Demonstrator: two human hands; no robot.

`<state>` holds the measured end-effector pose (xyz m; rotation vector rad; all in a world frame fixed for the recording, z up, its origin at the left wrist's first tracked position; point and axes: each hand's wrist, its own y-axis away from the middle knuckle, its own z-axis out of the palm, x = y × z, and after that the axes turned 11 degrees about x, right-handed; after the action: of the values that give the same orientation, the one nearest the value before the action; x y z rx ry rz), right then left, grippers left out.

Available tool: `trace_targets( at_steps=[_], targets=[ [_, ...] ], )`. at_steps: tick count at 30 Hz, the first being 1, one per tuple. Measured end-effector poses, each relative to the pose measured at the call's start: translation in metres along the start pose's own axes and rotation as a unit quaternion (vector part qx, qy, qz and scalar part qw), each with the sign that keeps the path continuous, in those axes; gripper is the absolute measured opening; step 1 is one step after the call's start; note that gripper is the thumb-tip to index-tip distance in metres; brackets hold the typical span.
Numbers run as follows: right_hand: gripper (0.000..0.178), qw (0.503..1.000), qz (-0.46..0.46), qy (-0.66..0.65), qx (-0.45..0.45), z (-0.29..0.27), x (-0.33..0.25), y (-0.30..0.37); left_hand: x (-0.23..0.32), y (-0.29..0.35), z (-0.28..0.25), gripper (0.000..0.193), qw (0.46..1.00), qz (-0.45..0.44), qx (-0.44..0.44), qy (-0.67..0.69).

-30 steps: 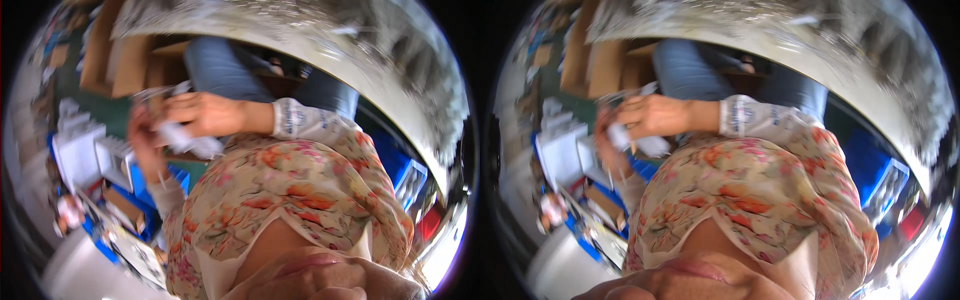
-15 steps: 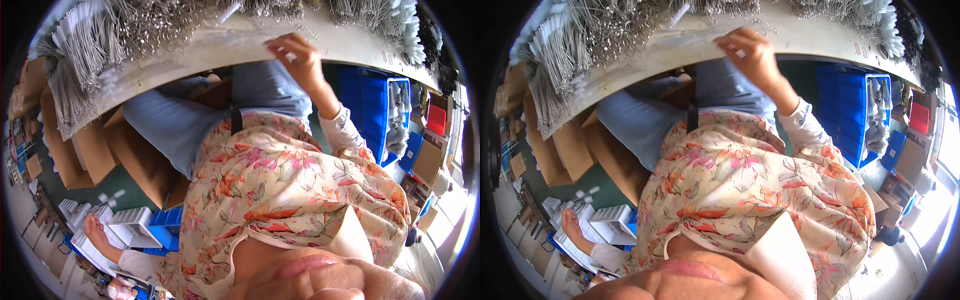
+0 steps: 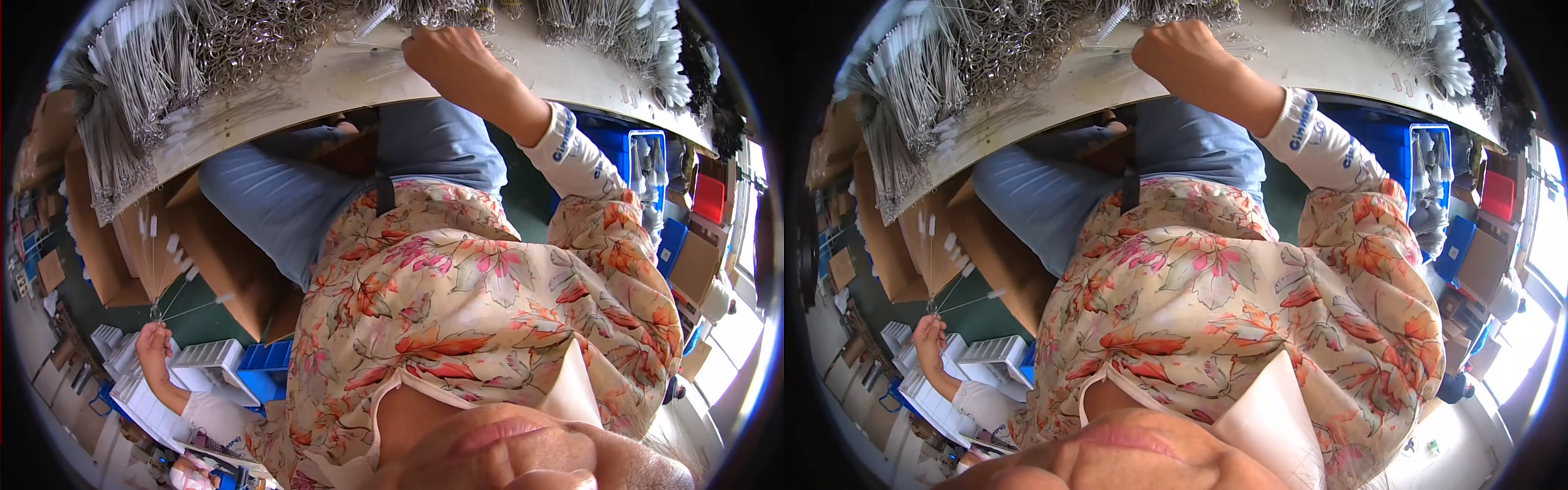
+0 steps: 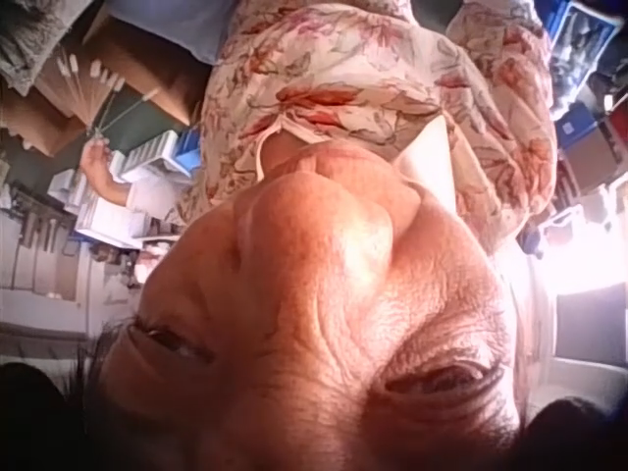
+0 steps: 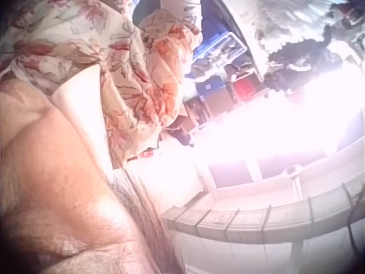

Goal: The person is seen taking small brushes and attaching them to a metal ring.

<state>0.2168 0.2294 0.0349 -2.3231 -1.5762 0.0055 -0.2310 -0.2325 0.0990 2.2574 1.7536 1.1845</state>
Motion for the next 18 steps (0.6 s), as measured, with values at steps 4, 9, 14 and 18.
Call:
trace_targets(
  at_steps=[4, 9, 14, 18],
  targets=[
    [0.007, 0.998, -0.034, 0.031, -0.033, 0.012, 0.008, -0.022, -0.010, 0.006, 0.029, 0.010, 1.000, 0.014, -0.013, 0.002],
    [0.008, 0.980, -0.174, 0.014, 0.101, 0.010, 0.019, -0.019, -0.008, 0.009, 0.054, 0.011, 0.999, 0.029, -0.033, -0.008],
    [0.015, 0.994, -0.092, 0.035, -0.039, -0.005, 0.013, -0.011, -0.015, 0.001, 0.072, 0.011, 0.998, 0.045, -0.050, 0.018],
    [0.017, 0.998, 0.036, -0.026, 0.052, -0.057, 0.014, -0.008, -0.017, -0.009, 0.080, 0.011, 0.996, 0.058, -0.067, 0.004]
  ],
)
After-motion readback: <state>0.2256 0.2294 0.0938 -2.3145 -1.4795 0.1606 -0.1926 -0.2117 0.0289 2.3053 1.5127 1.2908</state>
